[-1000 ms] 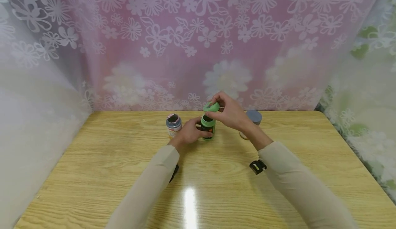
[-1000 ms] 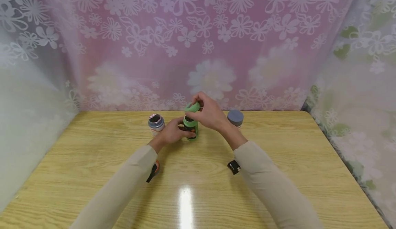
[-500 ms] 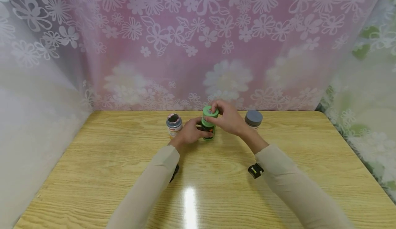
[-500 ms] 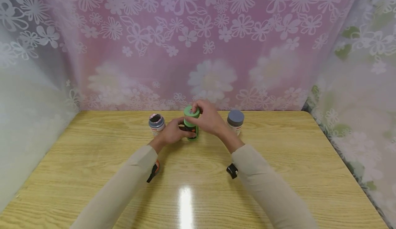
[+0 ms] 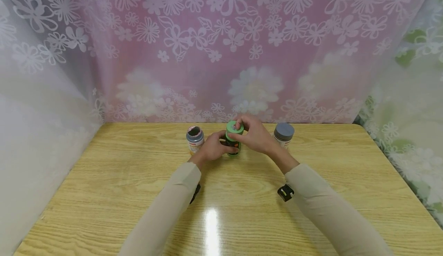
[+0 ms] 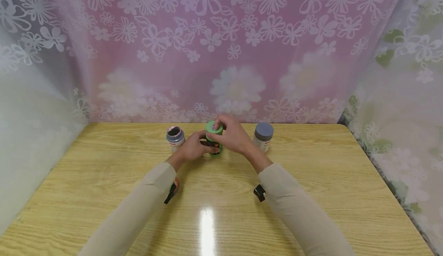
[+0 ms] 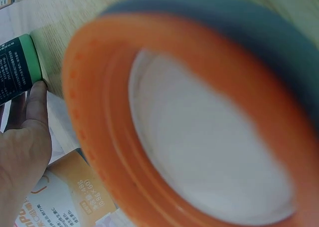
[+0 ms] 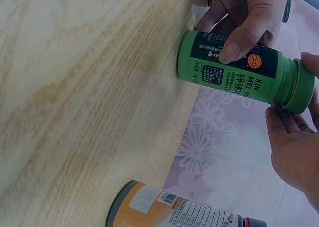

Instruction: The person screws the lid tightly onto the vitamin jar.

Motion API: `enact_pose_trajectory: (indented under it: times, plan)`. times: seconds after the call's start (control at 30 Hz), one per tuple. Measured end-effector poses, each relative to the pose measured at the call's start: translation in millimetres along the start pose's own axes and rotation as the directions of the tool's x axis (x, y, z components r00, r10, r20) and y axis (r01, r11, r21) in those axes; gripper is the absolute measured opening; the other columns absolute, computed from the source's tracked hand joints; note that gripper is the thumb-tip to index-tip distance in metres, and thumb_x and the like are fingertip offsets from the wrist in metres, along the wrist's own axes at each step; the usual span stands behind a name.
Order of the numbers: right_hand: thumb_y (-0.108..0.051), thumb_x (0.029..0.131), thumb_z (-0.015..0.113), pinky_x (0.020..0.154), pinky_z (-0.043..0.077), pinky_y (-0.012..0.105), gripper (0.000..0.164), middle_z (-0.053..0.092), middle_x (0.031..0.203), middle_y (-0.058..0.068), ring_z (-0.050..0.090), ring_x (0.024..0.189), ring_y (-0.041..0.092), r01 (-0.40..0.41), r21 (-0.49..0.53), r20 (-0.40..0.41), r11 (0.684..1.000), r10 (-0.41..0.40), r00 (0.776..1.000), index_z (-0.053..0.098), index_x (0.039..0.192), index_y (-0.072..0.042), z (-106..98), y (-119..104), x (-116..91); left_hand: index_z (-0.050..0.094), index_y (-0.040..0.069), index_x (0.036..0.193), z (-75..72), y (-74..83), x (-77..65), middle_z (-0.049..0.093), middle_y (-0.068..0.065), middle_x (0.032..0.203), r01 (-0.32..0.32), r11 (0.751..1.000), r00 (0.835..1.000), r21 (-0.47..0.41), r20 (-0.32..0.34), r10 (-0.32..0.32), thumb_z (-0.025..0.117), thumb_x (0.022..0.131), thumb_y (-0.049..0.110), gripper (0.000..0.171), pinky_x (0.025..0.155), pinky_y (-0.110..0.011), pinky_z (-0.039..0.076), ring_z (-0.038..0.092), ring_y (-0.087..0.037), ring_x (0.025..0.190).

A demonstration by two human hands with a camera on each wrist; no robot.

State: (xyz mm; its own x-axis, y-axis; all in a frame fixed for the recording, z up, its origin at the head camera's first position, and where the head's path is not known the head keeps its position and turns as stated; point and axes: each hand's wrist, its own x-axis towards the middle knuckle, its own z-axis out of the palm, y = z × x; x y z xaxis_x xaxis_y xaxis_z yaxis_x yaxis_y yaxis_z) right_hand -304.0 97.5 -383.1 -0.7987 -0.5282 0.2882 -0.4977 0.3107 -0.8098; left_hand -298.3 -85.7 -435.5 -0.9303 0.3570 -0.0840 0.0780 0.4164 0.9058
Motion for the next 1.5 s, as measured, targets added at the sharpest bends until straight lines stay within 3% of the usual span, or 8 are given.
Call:
enact_pose_trajectory:
  times: [0.37, 0.63, 0.8, 0.97, 1.13, 1.27, 1.4, 1.5]
  plan:
    - [-0.021, 0.087, 0.073, 0.095, 0.043, 0.044, 0.031, 0.054, 0.108, 0.008, 0.055, 0.106, 0.022, -0.053, -0.1, 0.036, 0.994, 0.057, 0.998, 0.047, 0.085, -0.003, -2, 1, 0, 0.059, 0.022, 0.123, 1.0, -0.7, 1.0, 0.06, 0.003, 0.116, -0.019, 1.0, 1.0, 0.002, 0.006, 0.019, 0.076, 0.084, 0.029, 0.043, 0.086, -0.033, 0.05, 0.059, -0.018, 0.108]
    - [-0.025, 0.092, 0.067, 0.106, 0.033, 0.048, 0.021, 0.041, 0.143, 0.01, 0.035, 0.134, 0.027, -0.015, -0.2, 0.157, 0.98, 0.047, 0.987, 0.057, 0.099, -0.008, -22, -14, 6, 0.056, 0.019, 0.129, 0.2, -2.0, 1.5, 0.059, 0.0, 0.12, -0.019, 1.0, 1.0, 0.015, 0.009, 0.018, 0.076, 0.084, 0.029, 0.05, 0.088, -0.034, 0.049, 0.059, -0.019, 0.108]
    - [-0.022, 0.095, 0.063, 0.1, 0.04, 0.045, 0.028, 0.044, 0.142, 0.012, 0.042, 0.128, 0.028, 0.103, -0.382, 0.254, 0.918, -0.003, 0.967, 0.06, 0.119, -0.009, -32, -31, 16, 0.054, 0.017, 0.131, -0.8, -2.3, 0.8, 0.058, -0.002, 0.121, -0.019, 1.0, 1.0, 0.02, 0.002, 0.019, 0.075, 0.085, 0.028, 0.052, 0.09, -0.036, 0.048, 0.059, -0.019, 0.107]
    - [-0.022, 0.094, 0.064, 0.1, 0.039, 0.047, 0.039, 0.043, 0.144, 0.011, 0.042, 0.129, 0.028, 0.168, -0.508, 0.409, 0.845, 0.065, 0.91, 0.057, 0.131, -0.011, -34, -39, 22, 0.054, 0.017, 0.129, -0.8, -2.8, -0.2, 0.058, 0.0, 0.119, -0.026, 1.0, 1.0, 0.003, 0.013, 0.026, 0.075, 0.085, 0.027, 0.049, 0.088, -0.035, 0.049, 0.059, -0.017, 0.106]
    - [-0.016, 0.094, 0.064, 0.088, 0.046, 0.04, 0.038, 0.052, 0.132, 0.01, 0.055, 0.106, 0.022, 0.205, -0.494, 0.489, 0.845, 0.075, 0.869, 0.058, 0.13, -0.008, -31, -39, 26, 0.055, 0.017, 0.128, -0.1, -3.3, -0.5, 0.059, 0.0, 0.118, -0.038, 0.999, 0.999, 0.001, 0.016, 0.038, 0.075, 0.085, 0.028, 0.048, 0.088, -0.034, 0.049, 0.059, -0.017, 0.107]
    - [-0.016, 0.093, 0.065, 0.084, 0.047, 0.039, 0.038, 0.055, 0.126, 0.009, 0.056, 0.1, 0.021, 0.18, -0.498, 0.489, 0.849, 0.104, 0.866, 0.059, 0.129, -0.005, -29, -41, 29, 0.055, 0.018, 0.128, 0.4, -3.9, 0.5, 0.059, 0.001, 0.118, -0.036, 0.999, 0.999, 0.001, 0.017, 0.036, 0.075, 0.085, 0.029, 0.049, 0.087, -0.033, 0.05, 0.059, -0.017, 0.106]
    - [-0.019, 0.093, 0.065, 0.085, 0.048, 0.038, 0.039, 0.056, 0.126, 0.009, 0.057, 0.103, 0.022, 0.125, -0.554, 0.451, 0.823, 0.171, 0.876, 0.059, 0.13, -0.006, -25, -46, 32, 0.056, 0.019, 0.128, 0.0, -4.6, 1.7, 0.06, 0.002, 0.117, -0.032, 0.999, 0.999, -0.005, 0.016, 0.032, 0.075, 0.085, 0.029, 0.048, 0.087, -0.033, 0.049, 0.059, -0.016, 0.106]
    - [-0.021, 0.093, 0.065, 0.076, 0.049, 0.034, 0.033, 0.061, 0.114, 0.007, 0.059, 0.092, 0.019, 0.091, -0.608, 0.405, 0.789, 0.21, 0.89, 0.063, 0.124, -0.008, -20, -51, 34, 0.056, 0.021, 0.128, -0.7, -5.1, 1.9, 0.06, 0.002, 0.117, -0.026, 1.0, 1.0, -0.008, 0.016, 0.027, 0.075, 0.085, 0.029, 0.048, 0.087, -0.034, 0.049, 0.059, -0.016, 0.106]
